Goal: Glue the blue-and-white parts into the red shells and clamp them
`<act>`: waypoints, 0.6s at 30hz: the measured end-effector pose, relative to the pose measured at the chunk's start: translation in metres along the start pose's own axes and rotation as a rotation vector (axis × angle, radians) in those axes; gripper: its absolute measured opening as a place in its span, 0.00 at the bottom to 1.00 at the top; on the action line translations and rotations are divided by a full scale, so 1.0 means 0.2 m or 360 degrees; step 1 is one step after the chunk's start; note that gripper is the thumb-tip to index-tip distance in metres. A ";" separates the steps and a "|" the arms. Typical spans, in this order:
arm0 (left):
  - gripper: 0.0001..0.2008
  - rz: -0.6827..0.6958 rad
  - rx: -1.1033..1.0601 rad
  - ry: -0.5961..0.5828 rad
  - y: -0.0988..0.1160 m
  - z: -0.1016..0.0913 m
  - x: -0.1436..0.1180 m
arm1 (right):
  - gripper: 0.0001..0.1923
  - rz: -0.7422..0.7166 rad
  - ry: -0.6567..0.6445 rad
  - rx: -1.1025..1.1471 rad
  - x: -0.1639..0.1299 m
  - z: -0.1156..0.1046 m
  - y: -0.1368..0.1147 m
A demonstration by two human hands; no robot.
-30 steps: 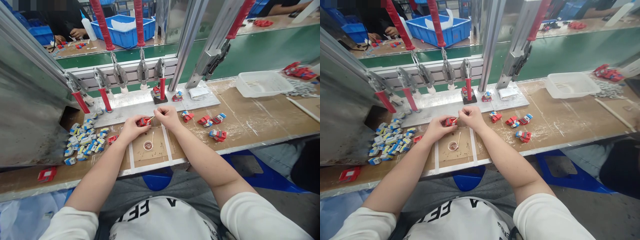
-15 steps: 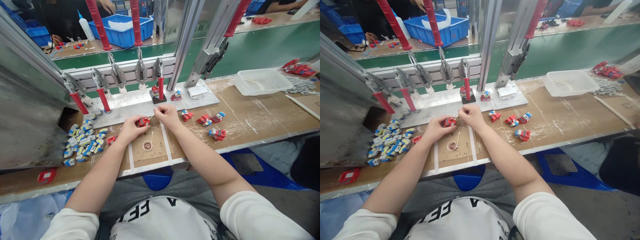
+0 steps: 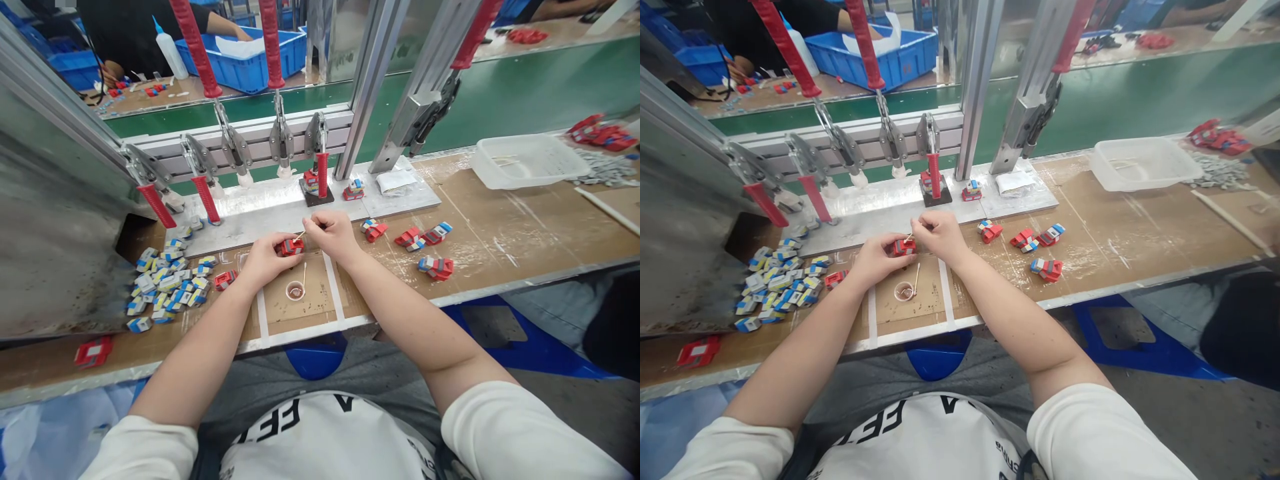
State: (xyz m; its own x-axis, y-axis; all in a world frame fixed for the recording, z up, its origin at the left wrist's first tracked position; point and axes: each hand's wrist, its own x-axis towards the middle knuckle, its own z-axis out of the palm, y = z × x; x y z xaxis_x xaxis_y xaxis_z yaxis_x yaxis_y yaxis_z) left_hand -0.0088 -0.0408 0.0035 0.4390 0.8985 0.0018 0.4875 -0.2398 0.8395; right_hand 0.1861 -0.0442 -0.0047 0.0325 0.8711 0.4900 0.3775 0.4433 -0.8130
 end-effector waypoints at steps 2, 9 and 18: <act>0.22 0.0003 0.0011 -0.0004 -0.01 0.00 0.00 | 0.23 -0.0024 0.0011 0.0009 0.00 0.00 0.00; 0.23 0.0126 -0.0282 0.0163 -0.07 0.00 0.04 | 0.24 -0.0321 -0.0616 0.0185 -0.03 -0.05 -0.05; 0.28 0.0084 -0.0489 0.0325 -0.11 -0.01 0.08 | 0.31 -0.0561 -0.1336 -0.0336 -0.06 -0.04 -0.07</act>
State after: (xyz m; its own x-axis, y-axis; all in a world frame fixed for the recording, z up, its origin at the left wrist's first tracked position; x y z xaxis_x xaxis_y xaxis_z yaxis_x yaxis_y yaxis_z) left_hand -0.0138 -0.0197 -0.0129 0.2827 0.9501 0.1317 0.2053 -0.1940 0.9593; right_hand 0.1881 -0.0634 0.0042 -0.7642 0.5974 0.2431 0.4011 0.7354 -0.5463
